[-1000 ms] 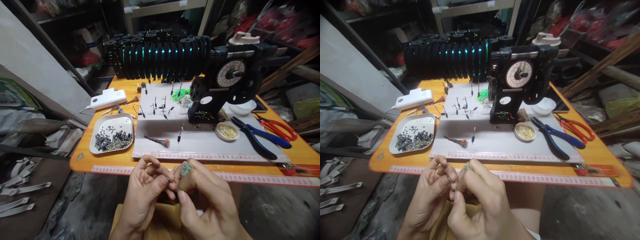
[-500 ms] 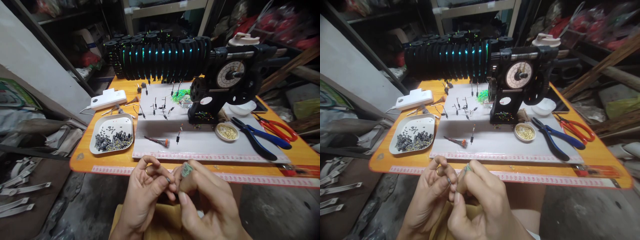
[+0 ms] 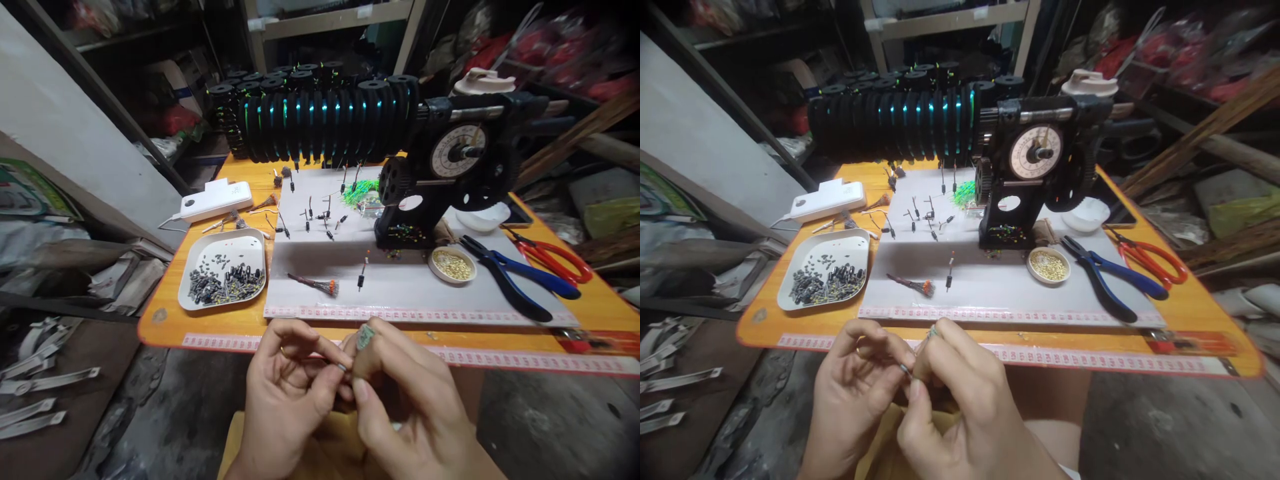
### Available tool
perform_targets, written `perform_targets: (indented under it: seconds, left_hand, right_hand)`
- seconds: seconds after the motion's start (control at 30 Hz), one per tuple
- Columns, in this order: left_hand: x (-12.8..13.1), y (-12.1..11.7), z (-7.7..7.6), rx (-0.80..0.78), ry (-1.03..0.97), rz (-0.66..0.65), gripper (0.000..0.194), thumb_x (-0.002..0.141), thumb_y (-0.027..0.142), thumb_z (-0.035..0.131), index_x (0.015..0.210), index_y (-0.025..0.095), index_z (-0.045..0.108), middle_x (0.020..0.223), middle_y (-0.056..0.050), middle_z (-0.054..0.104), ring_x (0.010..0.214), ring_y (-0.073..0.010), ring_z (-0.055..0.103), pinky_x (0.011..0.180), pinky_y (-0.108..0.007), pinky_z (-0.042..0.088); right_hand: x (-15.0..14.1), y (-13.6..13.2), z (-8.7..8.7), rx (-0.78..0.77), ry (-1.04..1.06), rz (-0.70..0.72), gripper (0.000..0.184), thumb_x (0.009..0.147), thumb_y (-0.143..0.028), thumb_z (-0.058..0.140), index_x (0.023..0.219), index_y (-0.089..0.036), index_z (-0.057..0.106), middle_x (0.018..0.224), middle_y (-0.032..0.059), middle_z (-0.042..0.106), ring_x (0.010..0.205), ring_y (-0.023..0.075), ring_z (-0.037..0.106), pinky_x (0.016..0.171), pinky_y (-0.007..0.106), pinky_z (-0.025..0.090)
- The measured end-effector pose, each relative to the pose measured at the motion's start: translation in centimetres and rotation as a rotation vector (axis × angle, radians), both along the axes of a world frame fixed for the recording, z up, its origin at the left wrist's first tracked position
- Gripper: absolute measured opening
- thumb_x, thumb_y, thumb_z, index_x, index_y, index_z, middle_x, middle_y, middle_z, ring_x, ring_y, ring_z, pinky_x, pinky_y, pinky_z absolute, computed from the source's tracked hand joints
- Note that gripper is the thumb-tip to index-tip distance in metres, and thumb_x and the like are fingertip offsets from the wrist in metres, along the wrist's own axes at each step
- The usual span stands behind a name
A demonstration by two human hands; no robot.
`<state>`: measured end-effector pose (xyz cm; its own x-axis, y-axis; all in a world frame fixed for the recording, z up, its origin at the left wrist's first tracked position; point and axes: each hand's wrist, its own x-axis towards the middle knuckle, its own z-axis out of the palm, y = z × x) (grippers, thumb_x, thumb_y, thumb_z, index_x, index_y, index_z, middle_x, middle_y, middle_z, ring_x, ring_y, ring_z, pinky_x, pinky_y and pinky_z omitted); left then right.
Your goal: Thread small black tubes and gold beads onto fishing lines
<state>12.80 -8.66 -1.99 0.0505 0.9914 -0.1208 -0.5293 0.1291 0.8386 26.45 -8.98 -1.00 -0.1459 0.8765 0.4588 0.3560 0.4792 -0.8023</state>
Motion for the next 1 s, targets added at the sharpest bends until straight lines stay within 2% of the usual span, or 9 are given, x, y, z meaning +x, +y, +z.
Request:
perform_targets:
  seconds: [0.1,0.23,0.3,0.43,0.53,0.63,0.77,0.87,1.0]
  left_hand:
    - [-0.2,-0.1,-0.7,0.292,0.226,0.071,0.031,0.083,0.004,0.074,0.101,0.026,0.063,0.086,0.003,0.077,0.075,-0.0109,0.075,0.071,-0.020,0.063]
    - [-1.6,0.6,-1.8,0.714,0.473,0.170,0.064,0.075,-0.011,0.071,0.124,0.029,0.059,0.096,0.001,0.080,0.084,-0.0141,0.077,0.082,-0.027,0.064]
    - [-2.8,1.0,-1.9,0.885,0.635,0.150,0.073,0.076,-0.009,0.071,0.135,0.030,0.055,0.104,-0.003,0.081,0.088,-0.0184,0.078,0.079,-0.031,0.065]
    - [-4.7,1.6,-1.4,1.159,0.920,-0.011,0.053,0.089,0.011,0.068,0.137,0.030,0.058,0.118,-0.008,0.078,0.105,-0.0294,0.075,0.082,-0.042,0.065]
    - [-4.1,2.0,-1.4,1.144,0.846,0.015,0.057,0.088,0.015,0.072,0.140,0.034,0.056,0.110,-0.004,0.081,0.109,-0.0277,0.073,0.084,-0.041,0.063]
    - [-1.8,2.4,-2.0,0.854,0.575,0.090,0.069,0.079,0.019,0.083,0.140,0.033,0.056,0.103,-0.004,0.079,0.099,-0.0227,0.071,0.082,-0.034,0.061]
    - [0.4,2.9,-2.3,0.645,0.402,0.013,0.019,0.081,0.025,0.082,0.099,0.025,0.077,0.097,-0.004,0.070,0.087,-0.0152,0.064,0.079,-0.025,0.057]
    - [0.4,3.2,-1.6,0.683,0.405,-0.051,0.009,0.087,0.022,0.075,0.078,0.021,0.073,0.089,-0.002,0.063,0.086,-0.0125,0.063,0.082,-0.020,0.055]
    - [0.2,2.9,-1.1,0.701,0.329,-0.142,0.011,0.093,0.026,0.068,0.083,0.022,0.069,0.086,-0.002,0.067,0.079,-0.0128,0.063,0.074,-0.021,0.054]
  right_hand:
    - [0.3,-0.2,0.0,0.019,-0.061,0.003,0.016,0.086,-0.005,0.049,0.078,-0.019,0.051,0.069,-0.0002,0.050,0.064,0.0123,0.050,0.057,0.024,0.042]
    - [0.9,-0.5,0.1,-0.007,-0.074,0.000,0.017,0.091,-0.004,0.055,0.091,-0.018,0.064,0.076,0.0018,0.064,0.069,0.0123,0.059,0.066,0.023,0.048]
    - [1.3,-0.3,0.1,-0.034,-0.021,0.010,0.017,0.092,-0.006,0.060,0.093,-0.020,0.069,0.076,0.0002,0.068,0.069,0.0110,0.062,0.065,0.020,0.049]
    - [1.9,0.4,-0.1,-0.237,0.163,0.057,0.008,0.090,-0.018,0.071,0.087,-0.025,0.075,0.075,-0.0025,0.073,0.068,0.0100,0.067,0.064,0.017,0.050]
    - [2.3,0.7,-0.6,-0.348,0.302,0.100,0.010,0.089,-0.025,0.073,0.079,-0.022,0.074,0.072,-0.0013,0.073,0.067,0.0113,0.066,0.065,0.020,0.051]
    - [2.5,0.8,-0.9,-0.375,0.385,0.126,0.012,0.090,-0.028,0.071,0.079,-0.022,0.074,0.075,0.0003,0.074,0.072,0.0130,0.067,0.069,0.022,0.052]
    - [2.6,0.8,-1.0,-0.354,0.392,0.100,0.012,0.091,-0.026,0.070,0.080,-0.023,0.074,0.074,-0.0004,0.073,0.071,0.0121,0.065,0.066,0.021,0.050]
    - [2.7,1.0,-0.9,-0.245,0.307,0.105,0.010,0.091,-0.021,0.068,0.082,-0.021,0.072,0.074,0.0000,0.070,0.070,0.0116,0.063,0.065,0.021,0.049]
    - [4.7,2.1,-1.2,0.134,-0.031,0.002,0.012,0.092,-0.011,0.061,0.090,-0.016,0.072,0.087,0.0077,0.067,0.090,0.0186,0.064,0.080,0.029,0.053]
